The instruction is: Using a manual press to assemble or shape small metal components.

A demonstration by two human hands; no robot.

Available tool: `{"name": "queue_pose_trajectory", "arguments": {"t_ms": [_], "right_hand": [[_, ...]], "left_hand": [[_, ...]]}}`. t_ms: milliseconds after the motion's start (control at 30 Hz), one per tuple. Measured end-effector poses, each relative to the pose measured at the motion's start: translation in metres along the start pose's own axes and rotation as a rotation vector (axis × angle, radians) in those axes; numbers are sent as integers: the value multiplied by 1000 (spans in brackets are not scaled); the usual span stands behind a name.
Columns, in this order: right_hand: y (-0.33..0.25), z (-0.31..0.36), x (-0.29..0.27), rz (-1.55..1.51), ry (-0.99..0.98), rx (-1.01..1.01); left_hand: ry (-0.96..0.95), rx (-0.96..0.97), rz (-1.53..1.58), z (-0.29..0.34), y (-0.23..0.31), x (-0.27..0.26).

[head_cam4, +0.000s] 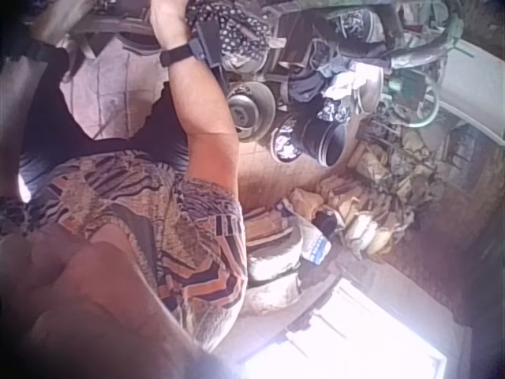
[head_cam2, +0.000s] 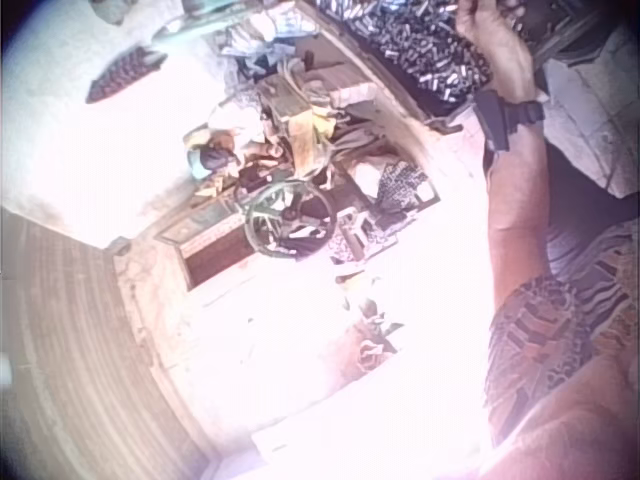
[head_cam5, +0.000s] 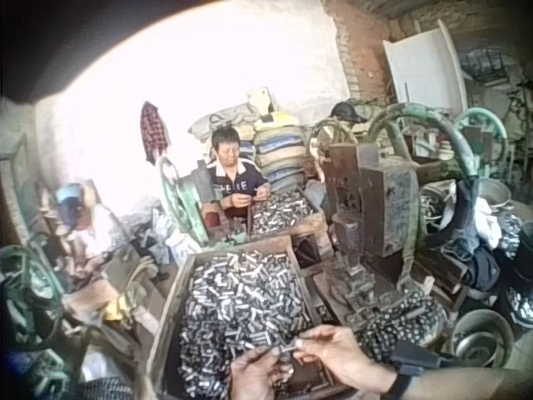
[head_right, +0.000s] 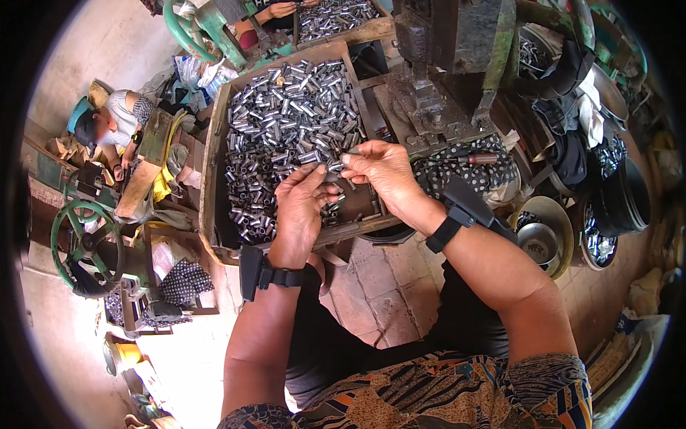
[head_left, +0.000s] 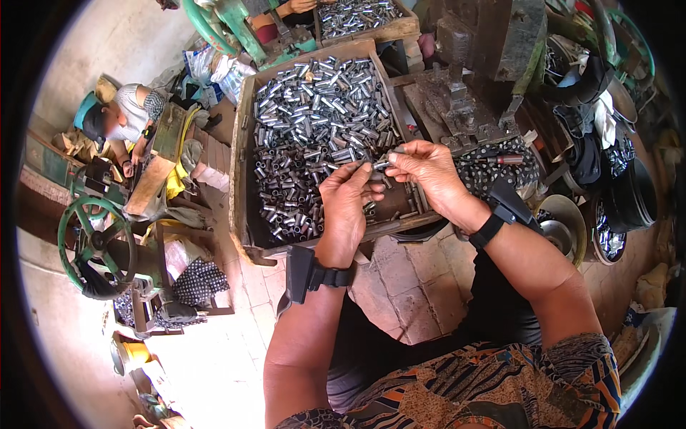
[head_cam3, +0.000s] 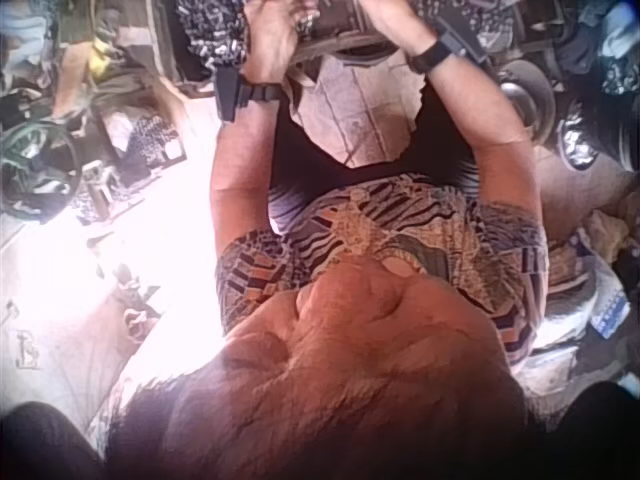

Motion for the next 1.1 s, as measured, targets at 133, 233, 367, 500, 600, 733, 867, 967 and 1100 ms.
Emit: {"name": "queue_pose_trajectory", "arguments": {"t_ms": [133, 233, 367, 500, 600, 733, 867, 967, 1100], "right_hand": [[-2, 5, 1, -13, 13, 64], [-4, 7, 2, -47, -11, 94], [-6, 8, 1, 27, -45, -10], [-6, 11, 1, -12, -81, 23], [-9, 11, -2, -60, -111, 122], [-6, 10, -5, -79, -140, 136], [-2, 10, -3, -22, -140, 114], [-3, 8, -9, -90, -237, 231], [-7, 7, -9, -102, -319, 236]], "left_hand": [[-9, 28, -42, 4, 1, 3], [-13, 82, -90, 6, 4, 3], [1, 56, -65, 10, 3, 3], [-37, 89, -91, 14, 2, 6], [-62, 78, -44, 15, 0, 5], [-87, 60, -53, 14, -2, 2], [-90, 228, -298, 19, -5, 1], [-151, 333, -400, 23, -3, 7], [-136, 207, -197, 29, 4, 20]]}}
Point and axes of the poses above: each hand's wrist, its own z-axis away from the middle knuckle, its own x-axis out of the palm, y = z × x, the point moved 2 cm from there along -z, towards the middle knuckle, and after that the axes turned 8 degrees about z, right-handed, at the moved point
